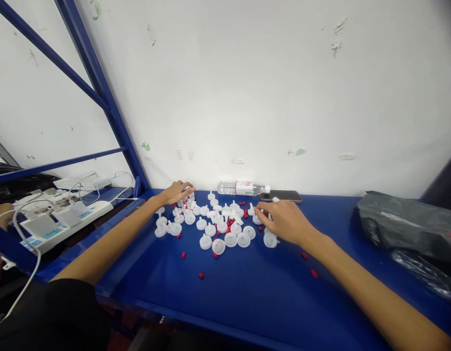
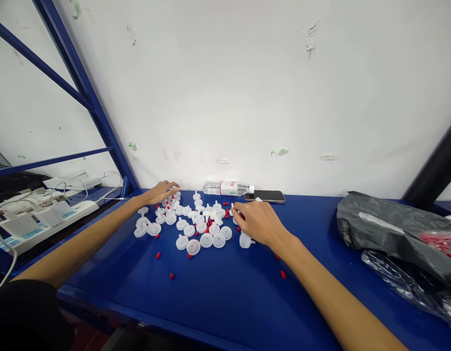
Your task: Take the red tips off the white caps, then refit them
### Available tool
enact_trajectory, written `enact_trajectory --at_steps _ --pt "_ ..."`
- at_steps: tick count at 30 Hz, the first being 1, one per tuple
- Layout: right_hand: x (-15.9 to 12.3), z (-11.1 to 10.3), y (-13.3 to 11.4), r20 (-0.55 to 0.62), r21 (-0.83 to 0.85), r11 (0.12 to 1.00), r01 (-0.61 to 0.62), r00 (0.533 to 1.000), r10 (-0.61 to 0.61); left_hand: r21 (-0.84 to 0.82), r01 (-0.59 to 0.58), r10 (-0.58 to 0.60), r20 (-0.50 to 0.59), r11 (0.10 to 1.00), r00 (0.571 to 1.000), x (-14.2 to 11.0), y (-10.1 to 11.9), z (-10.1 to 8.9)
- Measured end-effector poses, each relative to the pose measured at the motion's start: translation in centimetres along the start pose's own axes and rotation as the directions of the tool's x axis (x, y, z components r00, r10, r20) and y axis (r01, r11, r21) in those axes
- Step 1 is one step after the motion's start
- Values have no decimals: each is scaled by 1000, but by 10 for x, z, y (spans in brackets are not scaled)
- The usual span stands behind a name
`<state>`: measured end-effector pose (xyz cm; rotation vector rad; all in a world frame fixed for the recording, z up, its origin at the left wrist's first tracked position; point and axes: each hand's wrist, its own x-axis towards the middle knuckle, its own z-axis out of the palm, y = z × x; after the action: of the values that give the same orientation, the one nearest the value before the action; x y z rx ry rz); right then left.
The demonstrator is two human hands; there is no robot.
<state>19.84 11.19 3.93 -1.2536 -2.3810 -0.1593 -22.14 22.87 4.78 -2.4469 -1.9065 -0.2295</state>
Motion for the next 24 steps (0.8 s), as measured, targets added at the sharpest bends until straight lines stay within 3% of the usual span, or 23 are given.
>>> enact_trajectory --at_steps 7,17,24 --pt "-1 0 -1 -2 3 1000 1 1000 -1 40 -36 34 36 999 999 4 0 3" --pt "-1 0 0 8 6 1000 -3 1000 3 28 4 -3 -46 1000 999 5 1 10" --pt "-1 1 -1 11 19 1000 8 1000 -8 25 16 -15 -47 1000 999 8 -4 11"
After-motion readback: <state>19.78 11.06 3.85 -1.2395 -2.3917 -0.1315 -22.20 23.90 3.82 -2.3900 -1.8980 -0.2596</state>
